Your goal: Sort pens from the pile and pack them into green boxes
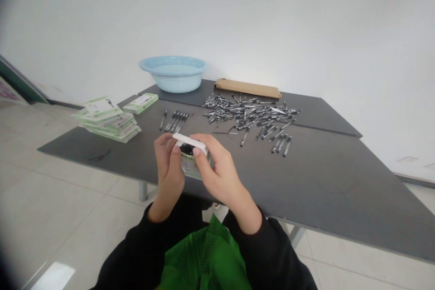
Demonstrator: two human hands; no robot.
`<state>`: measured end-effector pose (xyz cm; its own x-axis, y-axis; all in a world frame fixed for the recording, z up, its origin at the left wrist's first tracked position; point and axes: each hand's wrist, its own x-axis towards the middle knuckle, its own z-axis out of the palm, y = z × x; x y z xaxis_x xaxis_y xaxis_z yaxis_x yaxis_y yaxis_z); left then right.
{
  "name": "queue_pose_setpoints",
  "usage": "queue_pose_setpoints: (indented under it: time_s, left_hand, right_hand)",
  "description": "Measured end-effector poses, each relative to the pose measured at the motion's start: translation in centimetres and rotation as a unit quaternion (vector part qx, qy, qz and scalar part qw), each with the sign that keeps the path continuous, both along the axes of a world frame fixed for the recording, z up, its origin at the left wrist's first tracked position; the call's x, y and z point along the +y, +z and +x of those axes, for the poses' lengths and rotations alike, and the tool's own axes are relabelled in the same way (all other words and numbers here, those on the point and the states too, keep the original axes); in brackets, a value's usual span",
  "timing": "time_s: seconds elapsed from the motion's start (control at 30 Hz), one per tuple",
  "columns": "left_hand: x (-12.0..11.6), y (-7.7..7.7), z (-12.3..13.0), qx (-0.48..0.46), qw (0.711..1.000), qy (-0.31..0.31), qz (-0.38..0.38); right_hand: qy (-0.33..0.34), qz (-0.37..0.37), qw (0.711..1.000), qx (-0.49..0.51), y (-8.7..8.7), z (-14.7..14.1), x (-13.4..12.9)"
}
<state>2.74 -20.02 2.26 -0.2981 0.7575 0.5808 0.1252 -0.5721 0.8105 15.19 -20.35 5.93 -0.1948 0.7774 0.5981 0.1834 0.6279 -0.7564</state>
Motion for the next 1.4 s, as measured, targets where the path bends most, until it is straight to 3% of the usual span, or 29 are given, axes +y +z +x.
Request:
queue_pose_setpoints:
  time_s: [0.17, 0.37, 0.7, 1.0, 1.23, 1.4]
  left_hand:
    - [-0.2, -0.2, -0.1, 0.005, 0.999, -0.018, -0.034]
    - [-0.1, -1.0, -0.6, -0.005, 0.993, -0.114, -0.02]
    - [-0.2, 0.6, -0.4, 0.009, 0.995, -0.066, -0.068]
    - [-0.4, 1.6, -0.5, 0.015, 0.991, -0.08, -0.111]
    - [0.0, 1.8, -0.9, 0.028, 0.984, -0.133, -0.114]
    - [-0.3, 2.2, -0.9, 0.028, 0.985, -0.111, -0.125]
  right_hand:
    - [-0.012, 0.036, 0.999, -0.011, 0.5, 0.2, 0.0]
    - [0.006, 0.025, 1.0, -0.009, 0.2, 0.8, 0.0]
    - [0.014, 0.057, 0.996, -0.064, 0.6, 1.2, -0.4]
    - [0.004, 0.091, 0.99, -0.108, -0.2, 1.4, -1.5]
    - [-0.013, 0.101, 0.985, -0.136, 0.0, 1.8, -1.3]
    - [0.006, 0.076, 0.99, -0.121, -0.1, 2.3, -1.1]
